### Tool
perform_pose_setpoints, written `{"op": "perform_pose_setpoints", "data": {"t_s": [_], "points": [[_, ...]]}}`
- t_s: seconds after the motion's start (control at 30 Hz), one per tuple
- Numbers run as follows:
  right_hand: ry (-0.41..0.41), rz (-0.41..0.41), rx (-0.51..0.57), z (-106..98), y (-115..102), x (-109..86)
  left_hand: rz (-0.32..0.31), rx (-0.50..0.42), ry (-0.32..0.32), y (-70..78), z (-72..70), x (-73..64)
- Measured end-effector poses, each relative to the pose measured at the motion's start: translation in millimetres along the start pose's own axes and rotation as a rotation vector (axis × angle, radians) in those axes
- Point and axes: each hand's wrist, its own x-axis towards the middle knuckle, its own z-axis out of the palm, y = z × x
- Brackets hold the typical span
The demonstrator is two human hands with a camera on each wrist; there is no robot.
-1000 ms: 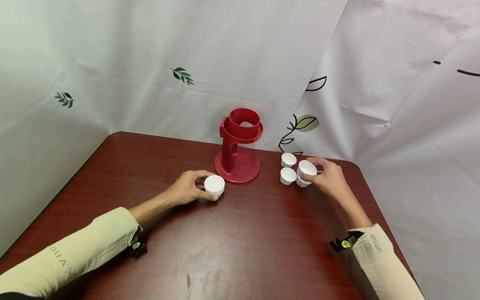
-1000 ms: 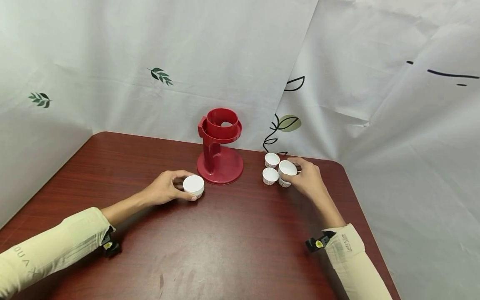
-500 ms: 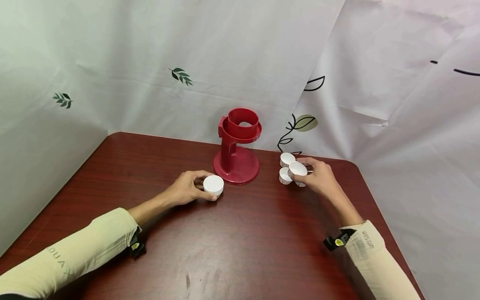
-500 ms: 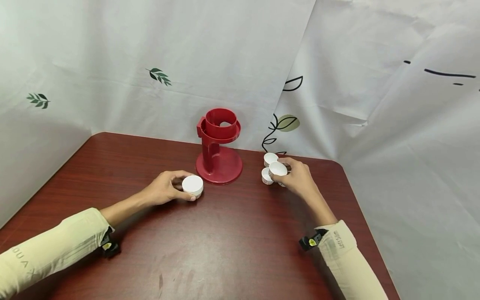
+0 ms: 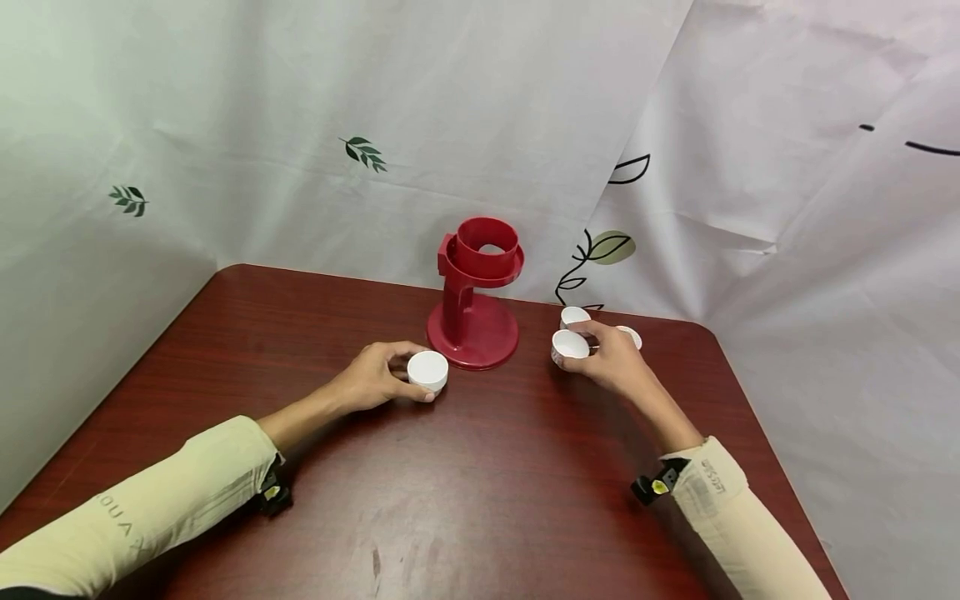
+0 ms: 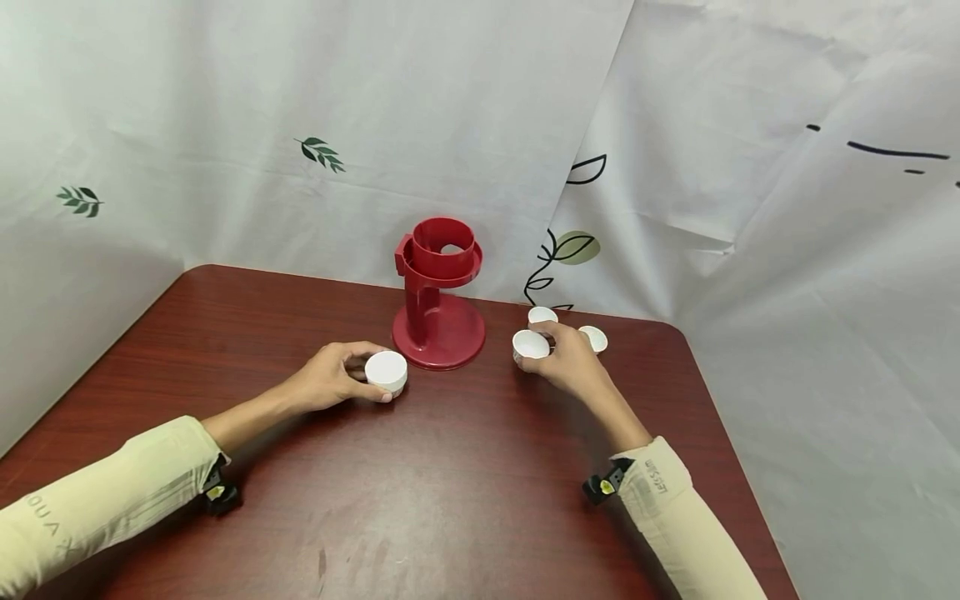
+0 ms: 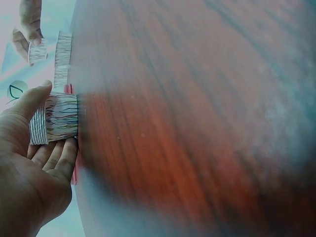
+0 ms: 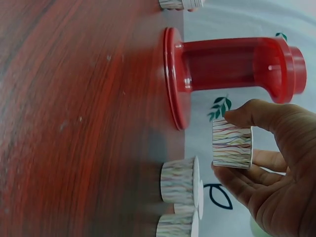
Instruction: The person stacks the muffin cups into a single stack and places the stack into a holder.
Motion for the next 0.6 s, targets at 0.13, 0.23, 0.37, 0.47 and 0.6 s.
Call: {"op": "perform_pose_setpoints", "data": {"t_s": [0.13,0.23,0.37,0.47,0.6], "points": [[-0.01,-0.008,0.015,6,-4,1.5,-0.001,-0.007,-0.002,-0.7,-0.1,-0.4],[-0.015,-0.01,0.035,8,-7,2.0,-0.005,-0.014,-0.006,-0.8,-0.1,-1.0],[-0.013,-0.021,0.047,11,-12,2.9,-0.002,-0.016,-0.004,0.3,-0.2,-1.3],[-0.014,-0.029,0.039,13,-14,3.9,0.0,-0.014,0.0,1.0,-0.3,-1.5],[-0.025,-0.029,0.016,16,-18,5.1,0.002,-0.017,-0.003,1.2,-0.2,-1.6]]}}
